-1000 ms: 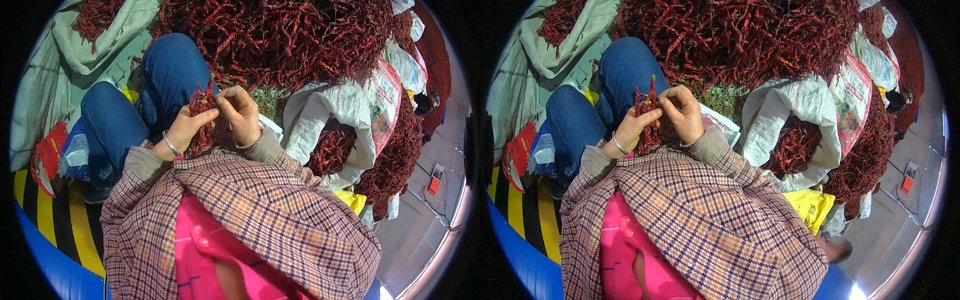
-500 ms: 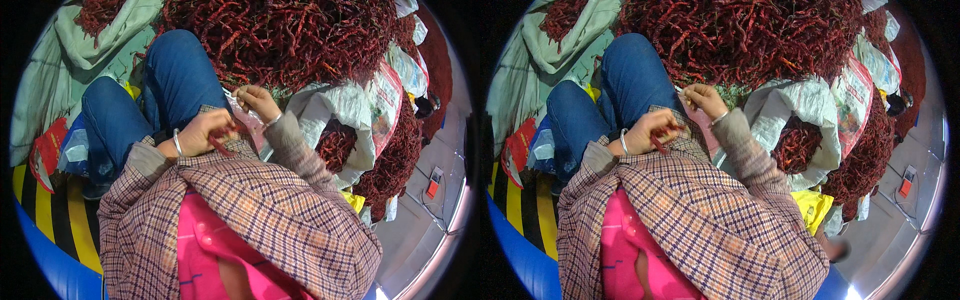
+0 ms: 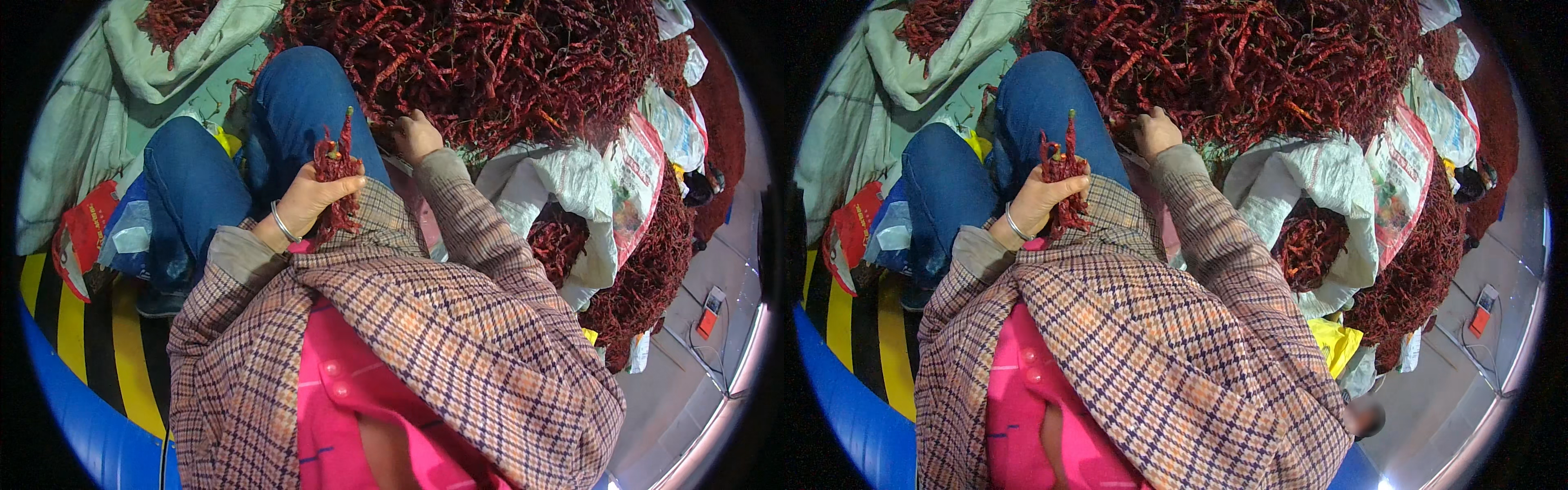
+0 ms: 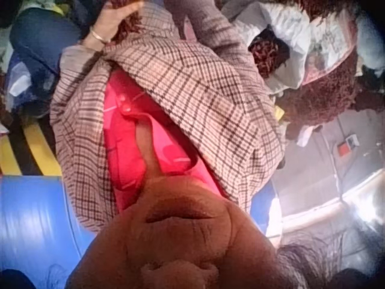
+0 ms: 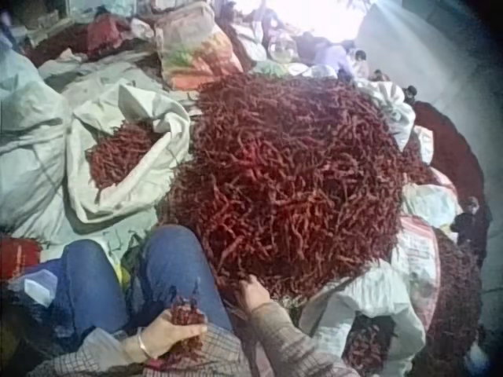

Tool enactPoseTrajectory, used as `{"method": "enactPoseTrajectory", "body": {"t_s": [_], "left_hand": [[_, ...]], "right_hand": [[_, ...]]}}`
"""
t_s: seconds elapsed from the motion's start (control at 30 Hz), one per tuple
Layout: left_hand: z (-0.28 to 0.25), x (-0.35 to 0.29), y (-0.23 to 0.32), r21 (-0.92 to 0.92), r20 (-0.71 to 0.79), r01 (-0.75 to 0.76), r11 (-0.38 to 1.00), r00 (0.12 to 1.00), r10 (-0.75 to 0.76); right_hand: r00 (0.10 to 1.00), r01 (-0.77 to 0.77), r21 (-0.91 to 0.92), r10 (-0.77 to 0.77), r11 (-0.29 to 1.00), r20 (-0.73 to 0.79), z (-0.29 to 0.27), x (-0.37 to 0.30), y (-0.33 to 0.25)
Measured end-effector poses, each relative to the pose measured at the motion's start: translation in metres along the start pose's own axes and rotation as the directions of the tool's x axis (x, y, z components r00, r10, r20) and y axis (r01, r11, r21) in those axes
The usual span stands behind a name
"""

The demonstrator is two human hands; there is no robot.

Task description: The person sits on the floor and repeatedly picks dried red chilies from a large pile, removes the stems by hand, and drops the de-stemmed chilies into a white sack. The process continues with the same repetitive motion throughout the clip.

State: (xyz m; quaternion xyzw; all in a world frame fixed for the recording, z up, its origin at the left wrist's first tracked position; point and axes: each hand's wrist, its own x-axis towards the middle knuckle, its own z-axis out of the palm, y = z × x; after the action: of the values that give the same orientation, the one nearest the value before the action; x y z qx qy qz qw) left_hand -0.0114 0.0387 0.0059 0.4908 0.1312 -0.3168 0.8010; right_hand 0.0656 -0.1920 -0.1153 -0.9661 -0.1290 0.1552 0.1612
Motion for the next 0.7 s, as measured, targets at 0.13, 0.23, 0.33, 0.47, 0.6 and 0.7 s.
{"method": "enactPoseTrajectory", "body": {"t_s": [0.13, 0.23, 0.33, 0.47, 0.6, 0.7], "left_hand": [[0.008, 0.0, 0.008, -0.097, -0.007, 0.074, 0.992, 0.997, -0.075], [0.013, 0.001, 0.007, -0.01, -0.039, 0.012, 1.0, 0.999, -0.013], [0.017, 0.0, 0.007, -0.048, -0.065, -0.01, 0.999, 0.998, 0.007], [0.016, -0.003, 0.011, -0.084, 0.013, 0.074, 0.994, 0.997, -0.074], [0.009, -0.003, 0.006, -0.105, 0.0, 0.059, 0.993, 0.998, -0.059], [0.012, -0.003, 0.009, -0.14, -0.013, 0.05, 0.989, 0.999, -0.053]], "right_hand": [[1.0, 0.003, 0.417, 0.003, 0.909, -0.013, -0.04, -0.045, -0.007], [0.982, -0.186, 0.796, 0.072, 0.576, 0.177, -0.078, -0.081, -0.042], [0.995, -0.059, 0.865, -0.045, 0.499, 0.094, -0.099, -0.1, -0.08], [0.991, 0.089, 0.895, -0.127, 0.436, -0.037, -0.087, -0.103, -0.102], [0.989, 0.012, 0.896, -0.139, 0.443, 0.056, -0.085, -0.104, -0.103], [0.988, 0.078, 0.859, -0.152, 0.506, 0.0, -0.079, -0.105, -0.099]]}}
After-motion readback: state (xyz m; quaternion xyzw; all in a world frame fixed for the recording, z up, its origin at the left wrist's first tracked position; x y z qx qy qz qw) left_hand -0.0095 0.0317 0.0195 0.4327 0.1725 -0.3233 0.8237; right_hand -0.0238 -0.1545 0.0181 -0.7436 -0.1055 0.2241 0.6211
